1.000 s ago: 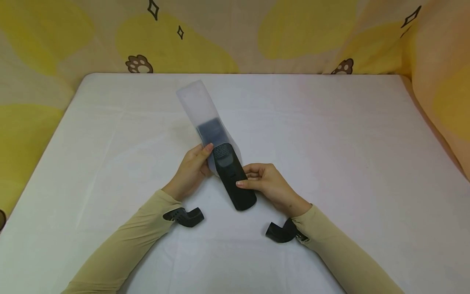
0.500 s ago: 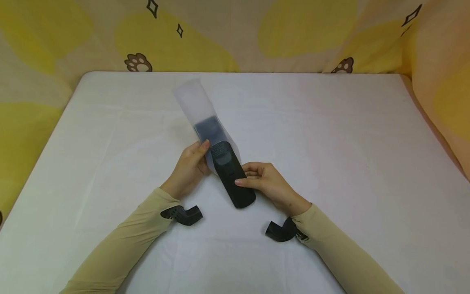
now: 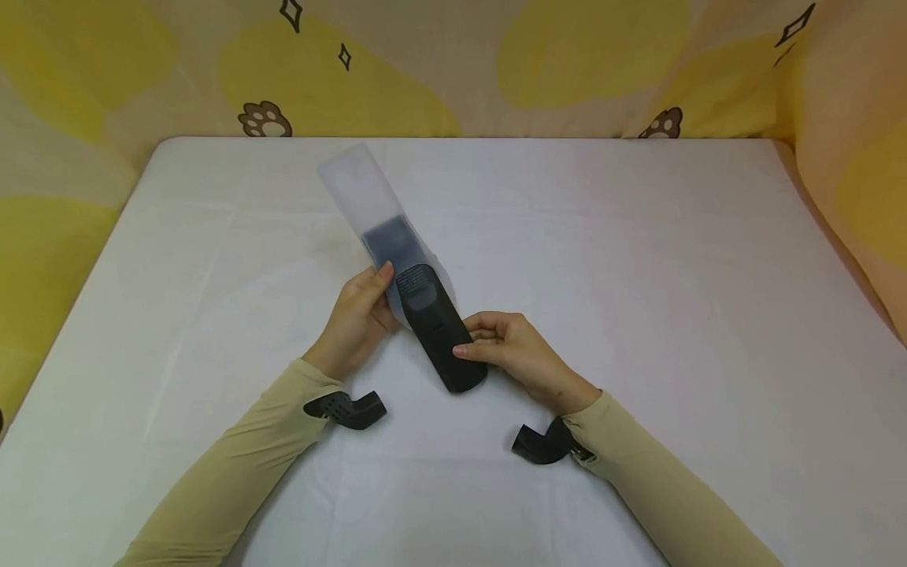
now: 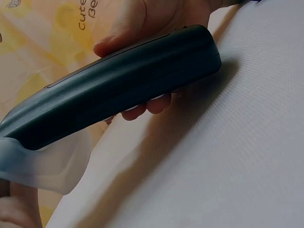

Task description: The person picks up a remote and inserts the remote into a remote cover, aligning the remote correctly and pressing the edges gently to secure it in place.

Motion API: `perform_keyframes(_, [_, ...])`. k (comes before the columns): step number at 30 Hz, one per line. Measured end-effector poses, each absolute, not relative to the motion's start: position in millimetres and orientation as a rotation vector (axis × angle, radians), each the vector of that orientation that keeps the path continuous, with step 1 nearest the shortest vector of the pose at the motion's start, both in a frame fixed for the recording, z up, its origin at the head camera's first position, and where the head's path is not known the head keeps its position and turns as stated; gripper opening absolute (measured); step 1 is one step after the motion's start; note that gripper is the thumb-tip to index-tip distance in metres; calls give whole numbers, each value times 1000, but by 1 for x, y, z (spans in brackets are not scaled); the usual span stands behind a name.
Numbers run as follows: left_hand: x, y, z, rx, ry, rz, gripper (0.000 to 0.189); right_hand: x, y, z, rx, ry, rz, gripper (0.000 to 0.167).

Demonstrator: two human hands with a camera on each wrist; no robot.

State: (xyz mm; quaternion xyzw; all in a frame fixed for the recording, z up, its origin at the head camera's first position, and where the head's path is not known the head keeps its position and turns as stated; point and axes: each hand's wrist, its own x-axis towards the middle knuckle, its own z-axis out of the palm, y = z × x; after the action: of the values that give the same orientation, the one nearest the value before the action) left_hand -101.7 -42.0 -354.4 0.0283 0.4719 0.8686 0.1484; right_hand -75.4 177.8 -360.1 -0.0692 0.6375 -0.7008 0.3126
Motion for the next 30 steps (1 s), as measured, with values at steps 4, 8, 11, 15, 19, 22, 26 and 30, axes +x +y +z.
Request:
perform_keyframes(4, [-101,-42,-354,90,1366,2483,34,-75,177,-359,-183,1687,-1867,29])
perform_keyframes(8, [-100,-42,-354,99,1365,2477,35,-76,177,-360,-196,1688,-1884,28])
perform_keyframes(11, [-100,-41,-355,105,1355,2487,33,-76,177,-361,-210,1692,-1894,26])
perform_keyframes(15, [-100,-40,-356,111,1361,2487,30,-76,178,-362,-221,1698,-1904,26])
perform_keyframes(19, [-100,-40,-358,129,1377,2471,34,-76,178,-363,-219,1704,-1907,27])
perform_keyframes(22, [-100,-40,-358,138,1400,2452,39,-76,178,-363,-207,1703,-1908,26])
perform_keyframes(26, [-99,-40,-358,145,1431,2426,44,-76,177,-362,-194,1701,-1909,26])
perform_keyframes(30, [-98,-41,-357,145,1432,2420,51,-74,177,-362,-186,1715,-1900,26])
